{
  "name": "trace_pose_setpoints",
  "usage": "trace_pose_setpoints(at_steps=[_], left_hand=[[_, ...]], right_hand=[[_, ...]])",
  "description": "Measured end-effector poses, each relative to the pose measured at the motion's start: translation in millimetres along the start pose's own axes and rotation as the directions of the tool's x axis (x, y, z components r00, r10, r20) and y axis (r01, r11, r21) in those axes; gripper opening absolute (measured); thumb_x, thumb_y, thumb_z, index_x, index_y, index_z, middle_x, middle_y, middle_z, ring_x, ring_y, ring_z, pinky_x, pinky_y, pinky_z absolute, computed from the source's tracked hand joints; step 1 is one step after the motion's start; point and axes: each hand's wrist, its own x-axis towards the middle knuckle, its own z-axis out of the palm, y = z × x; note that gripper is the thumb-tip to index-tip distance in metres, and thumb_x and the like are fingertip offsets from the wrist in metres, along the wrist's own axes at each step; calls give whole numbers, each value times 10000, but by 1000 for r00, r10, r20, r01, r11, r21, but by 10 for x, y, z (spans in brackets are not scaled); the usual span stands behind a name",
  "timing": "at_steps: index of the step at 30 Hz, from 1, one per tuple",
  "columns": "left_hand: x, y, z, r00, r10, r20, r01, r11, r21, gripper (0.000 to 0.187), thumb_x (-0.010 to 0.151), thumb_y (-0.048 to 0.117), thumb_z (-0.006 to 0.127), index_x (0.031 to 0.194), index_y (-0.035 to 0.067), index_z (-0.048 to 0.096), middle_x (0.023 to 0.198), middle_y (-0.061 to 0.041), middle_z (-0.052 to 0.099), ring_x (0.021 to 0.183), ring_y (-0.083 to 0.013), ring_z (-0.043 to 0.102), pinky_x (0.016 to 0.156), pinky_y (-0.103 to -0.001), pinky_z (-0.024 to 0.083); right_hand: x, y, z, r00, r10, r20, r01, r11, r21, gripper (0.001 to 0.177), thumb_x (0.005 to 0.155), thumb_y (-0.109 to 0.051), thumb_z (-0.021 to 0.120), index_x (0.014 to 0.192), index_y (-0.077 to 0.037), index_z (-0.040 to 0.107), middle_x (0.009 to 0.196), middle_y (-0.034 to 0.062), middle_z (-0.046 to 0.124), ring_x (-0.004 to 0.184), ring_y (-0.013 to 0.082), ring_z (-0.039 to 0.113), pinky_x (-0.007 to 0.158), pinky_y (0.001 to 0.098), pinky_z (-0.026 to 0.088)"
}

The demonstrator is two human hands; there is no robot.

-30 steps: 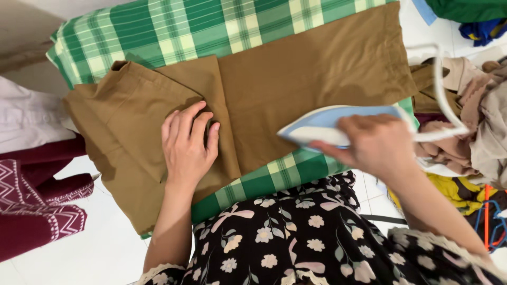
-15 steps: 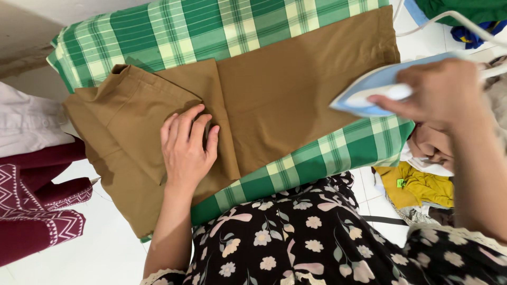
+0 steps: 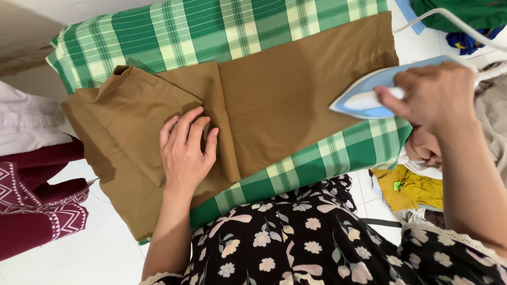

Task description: The person irons a pair of brown trousers on a green and white checkered ironing board. They repeatedly smooth the fabric with their hands and use a blue and white iron to press different sections, including the waistband, pockets, and legs, before folding the trousers.

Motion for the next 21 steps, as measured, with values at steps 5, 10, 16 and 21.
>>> trace_pose_setpoints(at_steps=[5, 10, 16, 21], left_hand=[[-4, 12, 0, 1000, -7, -24, 7, 1000, -9, 186, 990, 156, 734, 1136, 53, 683, 1307, -88, 688, 1138, -292, 673, 1085, -430, 463], [2, -54, 52, 999, -23, -39, 21, 998, -54, 170, 988, 128, 723, 1124, 40, 670, 1271, -99, 713, 1132, -299, 678, 1097, -434, 465], [-12, -60, 36, 999, -40, -28, 39, 997, -65, 161, 992, 127, 712, 1126, 51, 666, 1261, -89, 725, 1119, -267, 691, 1104, -428, 452], [3, -37, 16, 1000, -11, -29, 10, 999, -33, 167, 993, 137, 711, 1128, 51, 664, 1258, -90, 724, 1124, -258, 690, 1102, -430, 446]], right_hand=[[253, -437, -15, 983, -63, -170, 98, 974, 202, 481, 991, -567, 683, 719, -170, 710, 557, -14, 564, 498, 171, 537, 601, 332, 449], [686, -1471, -330, 925, -177, -337, 282, 913, 293, 594, 947, -556, 775, 581, -142, 557, 557, 13, 561, 484, 189, 563, 533, 345, 425], [735, -783, 2, 952, -122, -281, 185, 960, 211, 471, 1050, -493, 741, 737, -159, 627, 675, 7, 638, 594, 203, 623, 598, 351, 449], [645, -43, 180, 984, -11, -179, 23, 998, 63, 531, 1104, -547, 671, 731, -170, 693, 535, 16, 537, 501, 207, 545, 522, 328, 420]])
